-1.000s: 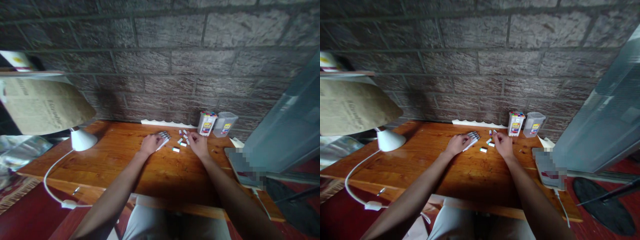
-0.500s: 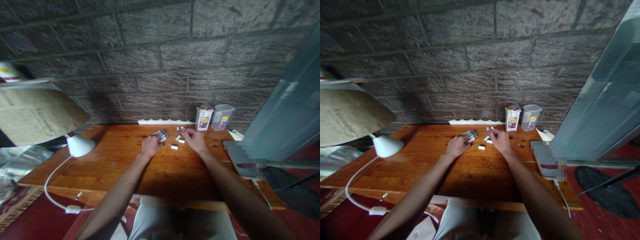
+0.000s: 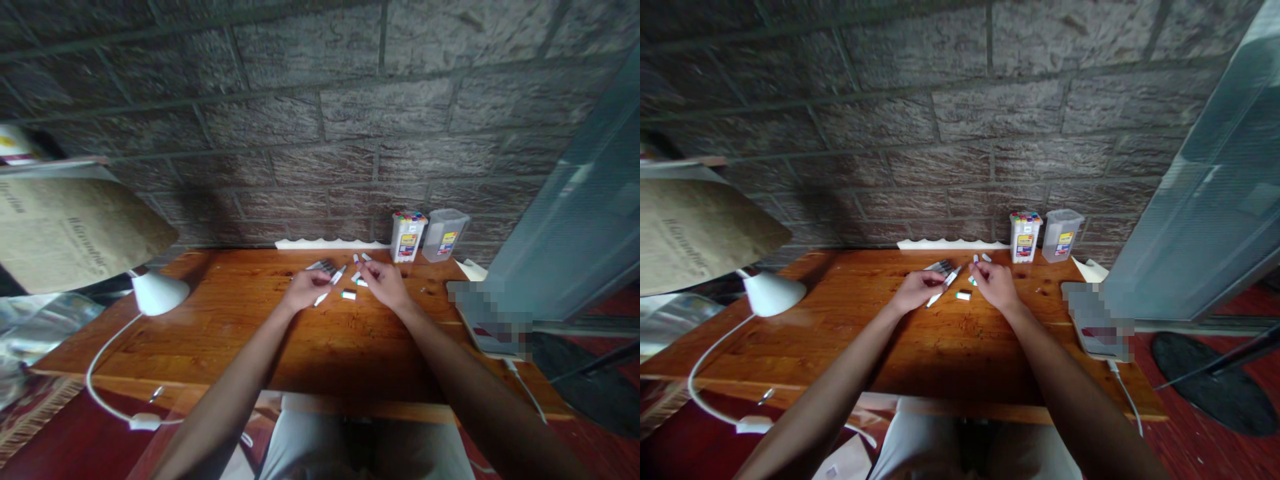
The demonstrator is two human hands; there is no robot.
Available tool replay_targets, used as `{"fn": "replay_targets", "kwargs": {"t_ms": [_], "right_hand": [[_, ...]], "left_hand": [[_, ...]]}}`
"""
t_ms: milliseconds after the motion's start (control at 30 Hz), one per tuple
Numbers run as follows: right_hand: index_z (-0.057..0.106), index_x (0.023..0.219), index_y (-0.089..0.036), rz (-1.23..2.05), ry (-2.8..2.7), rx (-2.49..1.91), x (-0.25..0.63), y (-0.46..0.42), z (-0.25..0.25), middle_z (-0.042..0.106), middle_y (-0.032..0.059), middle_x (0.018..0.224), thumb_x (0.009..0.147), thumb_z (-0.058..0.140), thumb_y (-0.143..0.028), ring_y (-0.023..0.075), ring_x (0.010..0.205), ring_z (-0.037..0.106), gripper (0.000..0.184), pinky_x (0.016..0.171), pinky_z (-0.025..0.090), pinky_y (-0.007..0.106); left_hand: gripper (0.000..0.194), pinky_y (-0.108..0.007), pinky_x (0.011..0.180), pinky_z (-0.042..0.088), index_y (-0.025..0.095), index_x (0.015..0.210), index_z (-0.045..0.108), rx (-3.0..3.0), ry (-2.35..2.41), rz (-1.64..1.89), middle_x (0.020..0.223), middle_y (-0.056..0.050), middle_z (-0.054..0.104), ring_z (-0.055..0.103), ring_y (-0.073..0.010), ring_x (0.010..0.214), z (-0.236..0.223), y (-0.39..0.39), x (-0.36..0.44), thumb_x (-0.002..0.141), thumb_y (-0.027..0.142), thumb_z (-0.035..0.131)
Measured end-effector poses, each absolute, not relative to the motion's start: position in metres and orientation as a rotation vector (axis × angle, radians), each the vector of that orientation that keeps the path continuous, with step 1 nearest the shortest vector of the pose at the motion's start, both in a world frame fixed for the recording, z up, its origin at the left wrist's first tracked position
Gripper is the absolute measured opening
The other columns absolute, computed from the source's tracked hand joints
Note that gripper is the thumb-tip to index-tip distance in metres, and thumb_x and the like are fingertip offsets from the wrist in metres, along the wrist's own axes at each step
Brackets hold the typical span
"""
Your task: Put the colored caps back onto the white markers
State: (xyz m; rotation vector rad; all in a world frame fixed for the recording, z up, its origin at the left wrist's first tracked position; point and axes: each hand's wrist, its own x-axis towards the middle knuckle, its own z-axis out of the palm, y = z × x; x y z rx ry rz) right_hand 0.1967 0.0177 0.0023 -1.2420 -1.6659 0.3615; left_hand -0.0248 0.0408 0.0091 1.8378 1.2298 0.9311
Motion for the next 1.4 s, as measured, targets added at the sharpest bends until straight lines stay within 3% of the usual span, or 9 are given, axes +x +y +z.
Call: {"fn": "replay_targets", "kwargs": {"t_ms": [100,267,567,733,967,1100,1400], "right_hand": [[0.071,0.078,-0.019,0.572,-1.545,-1.143,0.194,0.017,0.006,0.062,-0.0007,0.061,0.085,0.057,-0.053,0.0131,0.056,0.053,0.037,0.055,0.04,0.025],[0.075,0.096,-0.022,0.908,-1.434,-0.927,0.185,0.012,0.017,0.073,0.0025,0.086,0.076,0.07,-0.048,0.0163,0.073,0.064,0.033,0.063,0.048,0.027],[0.077,0.09,-0.025,1.064,-1.409,-0.882,0.182,0.006,0.022,0.074,0.0014,0.089,0.071,0.074,-0.041,0.0182,0.082,0.066,0.025,0.072,0.05,0.031],[0.075,0.084,-0.022,1.081,-1.436,-0.879,0.181,0.002,0.026,0.069,0.0002,0.077,0.071,0.074,-0.046,0.016,0.073,0.061,0.027,0.066,0.046,0.028],[0.071,0.08,-0.019,1.184,-1.317,-0.875,0.179,0.001,0.03,0.052,-0.005,0.059,0.068,0.077,-0.048,0.0069,0.051,0.038,0.032,0.05,0.029,0.024],[0.069,0.079,-0.018,1.199,-1.234,-0.862,0.181,0.003,0.029,0.045,-0.0069,0.053,0.068,0.076,-0.049,0.006,0.048,0.034,0.034,0.048,0.027,0.023],[0.061,0.068,-0.018,1.194,-0.98,-0.774,0.19,0.015,0.028,0.061,-0.0018,0.063,0.069,0.073,-0.04,0.0055,0.045,0.038,0.025,0.042,0.023,0.022]], "left_hand": [[0.034,-0.027,0.072,0.047,0.015,0.09,0.075,1.504,0.951,1.083,0.088,-0.006,0.074,0.062,-0.0149,0.073,0.013,0.04,-0.022,0.062,0.034,0.081],[0.033,-0.023,0.062,0.043,0.014,0.087,0.074,1.369,0.818,1.069,0.074,-0.002,0.069,0.056,-0.0095,0.062,0.018,0.034,-0.016,0.062,0.032,0.084],[0.027,-0.024,0.07,0.045,0.016,0.082,0.073,1.414,0.78,1.024,0.078,-0.002,0.071,0.062,-0.0111,0.07,0.015,0.029,-0.011,0.062,0.028,0.085],[0.031,-0.025,0.071,0.047,0.014,0.084,0.073,1.394,0.769,0.986,0.084,-0.005,0.072,0.064,-0.0142,0.075,0.012,0.03,-0.012,0.061,0.03,0.086],[0.027,-0.021,0.058,0.038,0.014,0.084,0.074,1.431,0.72,0.984,0.069,0.0,0.065,0.054,-0.0078,0.06,0.009,0.032,-0.01,0.066,0.032,0.084],[0.03,-0.021,0.055,0.034,0.013,0.082,0.074,1.502,0.757,1.007,0.068,-0.001,0.065,0.049,-0.0073,0.056,0.01,0.033,-0.01,0.076,0.043,0.074],[0.026,-0.025,0.069,0.044,0.014,0.087,0.073,1.924,0.815,1.107,0.082,-0.006,0.072,0.06,-0.0143,0.072,-0.002,0.036,-0.003,0.079,0.039,0.071]]}}
